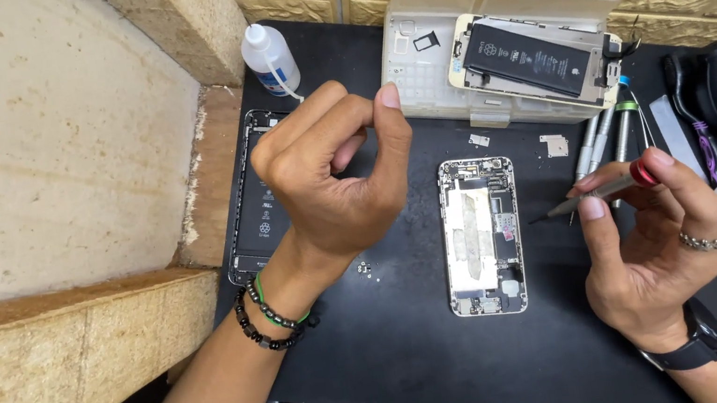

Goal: A person uses a precision screwdriver and their hands to manipulate small internal components and screws within a smartphone frame on a repair bench.

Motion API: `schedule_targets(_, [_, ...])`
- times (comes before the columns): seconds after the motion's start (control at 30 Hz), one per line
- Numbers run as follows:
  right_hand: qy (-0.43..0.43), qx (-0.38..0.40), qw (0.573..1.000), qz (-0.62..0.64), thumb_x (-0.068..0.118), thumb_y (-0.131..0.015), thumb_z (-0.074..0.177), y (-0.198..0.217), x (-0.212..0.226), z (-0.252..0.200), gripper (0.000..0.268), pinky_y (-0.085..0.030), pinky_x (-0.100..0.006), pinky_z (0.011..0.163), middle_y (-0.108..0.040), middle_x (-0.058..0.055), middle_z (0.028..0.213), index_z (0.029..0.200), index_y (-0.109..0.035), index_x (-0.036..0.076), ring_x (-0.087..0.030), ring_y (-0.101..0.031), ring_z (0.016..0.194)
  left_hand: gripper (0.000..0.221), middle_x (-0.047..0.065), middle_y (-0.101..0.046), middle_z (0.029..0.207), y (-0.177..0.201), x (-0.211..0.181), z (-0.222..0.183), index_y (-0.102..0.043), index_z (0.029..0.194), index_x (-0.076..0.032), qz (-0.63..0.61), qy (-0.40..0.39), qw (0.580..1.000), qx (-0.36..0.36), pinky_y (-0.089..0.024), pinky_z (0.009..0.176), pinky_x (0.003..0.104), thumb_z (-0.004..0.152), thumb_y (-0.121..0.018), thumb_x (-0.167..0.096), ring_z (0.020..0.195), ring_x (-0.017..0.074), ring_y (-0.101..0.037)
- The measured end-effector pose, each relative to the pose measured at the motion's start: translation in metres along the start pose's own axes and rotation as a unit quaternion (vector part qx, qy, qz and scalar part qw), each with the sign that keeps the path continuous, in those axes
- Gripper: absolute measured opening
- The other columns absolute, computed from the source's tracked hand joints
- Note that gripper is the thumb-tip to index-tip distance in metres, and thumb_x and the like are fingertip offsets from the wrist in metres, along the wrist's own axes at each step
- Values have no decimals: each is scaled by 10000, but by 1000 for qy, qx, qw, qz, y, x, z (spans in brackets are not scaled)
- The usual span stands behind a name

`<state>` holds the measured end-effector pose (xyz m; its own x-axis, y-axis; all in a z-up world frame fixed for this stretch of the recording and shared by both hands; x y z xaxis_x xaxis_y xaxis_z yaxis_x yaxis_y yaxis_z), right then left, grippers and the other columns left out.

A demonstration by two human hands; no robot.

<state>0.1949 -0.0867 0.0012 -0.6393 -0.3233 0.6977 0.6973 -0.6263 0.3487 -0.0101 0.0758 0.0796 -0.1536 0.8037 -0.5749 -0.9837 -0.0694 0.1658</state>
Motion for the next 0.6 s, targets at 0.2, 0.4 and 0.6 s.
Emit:
schedule_targets(0.2, [-20,-5,1000,1,-66,-597,1088,0,-1,0,455,-622,-406,852,-548,-231,1093,1475,-379,36,-335,-648,957,455,19,-248,582,-1,2,1,-337,600,-58,5,-7,1000,9,-133,505,321,942,-612,62,528,150,-191])
schedule_targets(0.4, [-15,-2,1000,0,-106,-593,1093,0,-3,-3,532,-646,-479,918,-476,-196,1433,1535,-333,36,-365,-645,986,471,15,-262,569,0,8,3,-325,592,-71,23,1,1000,10,-140,501,315,973,-593,4,515,144,-208])
schedule_targets(0.6, [-36,28,999,-23,-61,-586,1112,0,3,0,475,-633,-539,949,-495,-242,1346,1489,-313,32,-432,-664,987,464,16,-264,571,1,13,4,-323,596,-72,35,8,999,-1,-148,503,315,965,-595,-3,520,146,-211])
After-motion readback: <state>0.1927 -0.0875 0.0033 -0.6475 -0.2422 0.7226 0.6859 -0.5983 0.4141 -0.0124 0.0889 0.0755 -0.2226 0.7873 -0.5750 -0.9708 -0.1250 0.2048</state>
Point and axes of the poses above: each hand's wrist, its own z-axis towards the middle knuckle, its own y-axis out of the back of the hand, x = y × z, the point moved 5 cm from there along z, towards the middle knuckle
